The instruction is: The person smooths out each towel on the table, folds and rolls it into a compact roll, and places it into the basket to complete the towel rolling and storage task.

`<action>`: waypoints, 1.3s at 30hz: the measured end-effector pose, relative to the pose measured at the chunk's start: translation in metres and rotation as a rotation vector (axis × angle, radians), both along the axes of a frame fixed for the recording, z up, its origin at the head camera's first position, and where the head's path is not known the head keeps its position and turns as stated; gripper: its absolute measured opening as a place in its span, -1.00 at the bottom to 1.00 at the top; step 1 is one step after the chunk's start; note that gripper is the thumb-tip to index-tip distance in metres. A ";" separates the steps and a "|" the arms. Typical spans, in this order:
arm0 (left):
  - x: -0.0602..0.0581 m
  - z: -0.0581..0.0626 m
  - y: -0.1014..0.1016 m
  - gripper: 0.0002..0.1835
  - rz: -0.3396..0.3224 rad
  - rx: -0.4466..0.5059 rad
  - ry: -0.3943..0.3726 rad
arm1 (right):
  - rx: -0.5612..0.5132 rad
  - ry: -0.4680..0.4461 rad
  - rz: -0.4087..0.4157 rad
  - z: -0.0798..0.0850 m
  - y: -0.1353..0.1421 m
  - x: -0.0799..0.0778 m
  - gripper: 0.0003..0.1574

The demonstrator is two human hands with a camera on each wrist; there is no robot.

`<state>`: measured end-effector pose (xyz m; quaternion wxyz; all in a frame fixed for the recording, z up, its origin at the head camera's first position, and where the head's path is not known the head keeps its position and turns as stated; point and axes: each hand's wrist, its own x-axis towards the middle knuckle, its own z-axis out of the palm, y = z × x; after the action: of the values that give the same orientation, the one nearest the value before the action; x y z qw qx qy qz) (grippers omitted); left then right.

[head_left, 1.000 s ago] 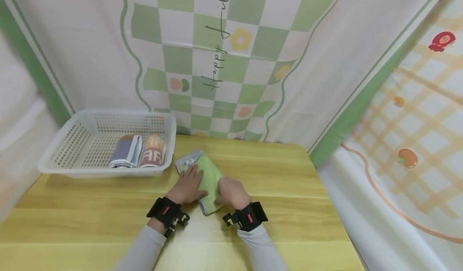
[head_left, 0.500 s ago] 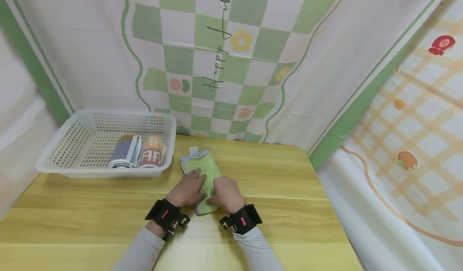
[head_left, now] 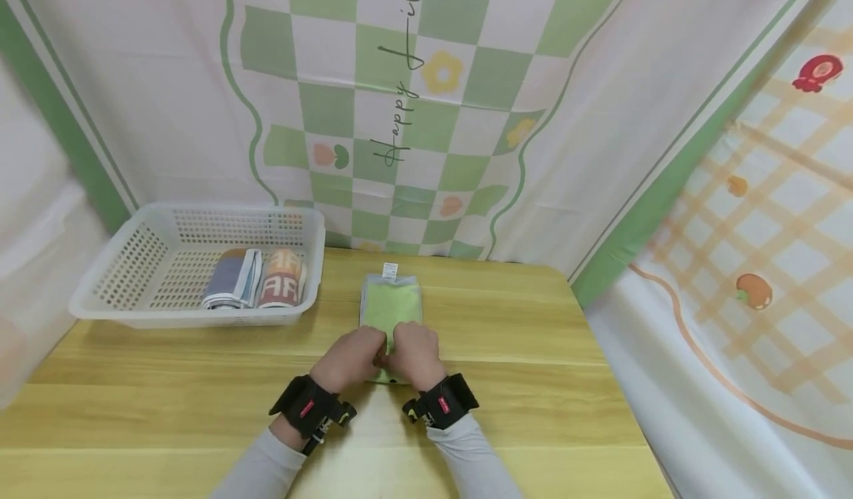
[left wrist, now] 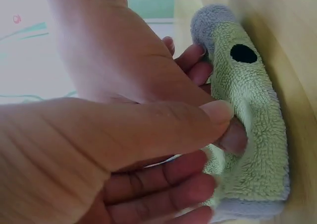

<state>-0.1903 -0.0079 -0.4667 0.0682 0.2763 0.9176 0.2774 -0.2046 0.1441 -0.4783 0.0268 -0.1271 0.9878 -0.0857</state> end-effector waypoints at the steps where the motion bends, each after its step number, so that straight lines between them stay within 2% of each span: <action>1: 0.001 0.000 0.000 -0.70 0.010 0.002 -0.022 | -0.019 -0.019 0.012 0.003 0.003 0.000 -0.37; 5: 0.006 -0.003 -0.001 -0.63 0.022 -0.014 -0.061 | -0.084 -0.074 0.060 0.024 0.016 0.008 -0.53; 8: 0.007 -0.006 -0.001 -0.62 0.009 -0.052 -0.011 | -0.100 -0.088 0.107 0.039 0.022 0.014 -0.51; 10: 0.007 -0.008 -0.001 -0.63 0.010 -0.067 0.037 | -0.104 -0.102 0.166 0.043 0.021 0.017 -0.44; 13: 0.005 -0.009 0.000 -0.65 0.019 -0.069 0.071 | -0.103 -0.137 0.237 0.038 0.016 0.018 -0.33; 17: -0.001 -0.009 0.001 -0.68 0.001 -0.058 0.069 | -0.094 -0.156 0.211 0.028 0.011 0.017 -0.31; 19: -0.004 -0.010 0.000 -0.69 -0.014 -0.071 0.065 | -0.092 -0.131 0.203 0.024 0.011 0.015 -0.34; 24: -0.007 -0.012 -0.002 -0.73 -0.035 -0.087 0.032 | -0.081 -0.105 0.249 0.013 0.013 0.008 -0.65; 27: -0.008 -0.010 -0.004 -0.80 -0.032 -0.057 0.024 | -0.078 -0.174 0.263 0.007 0.015 0.001 -0.85; 31: -0.010 -0.010 -0.001 -0.83 -0.024 -0.010 0.032 | -0.093 -0.269 0.283 0.005 0.021 -0.009 -0.91; 36: -0.014 -0.018 0.001 -0.82 -0.022 -0.030 0.049 | -0.213 -0.313 0.289 0.002 0.029 -0.016 -0.80; 39: -0.017 -0.022 0.002 -0.84 -0.008 -0.040 0.028 | -0.299 -0.242 0.265 0.004 0.033 -0.018 -0.82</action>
<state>-0.2072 -0.0057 -0.4891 0.0621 0.2821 0.9228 0.2549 -0.2221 0.1770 -0.4747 0.1369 -0.2470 0.9284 -0.2414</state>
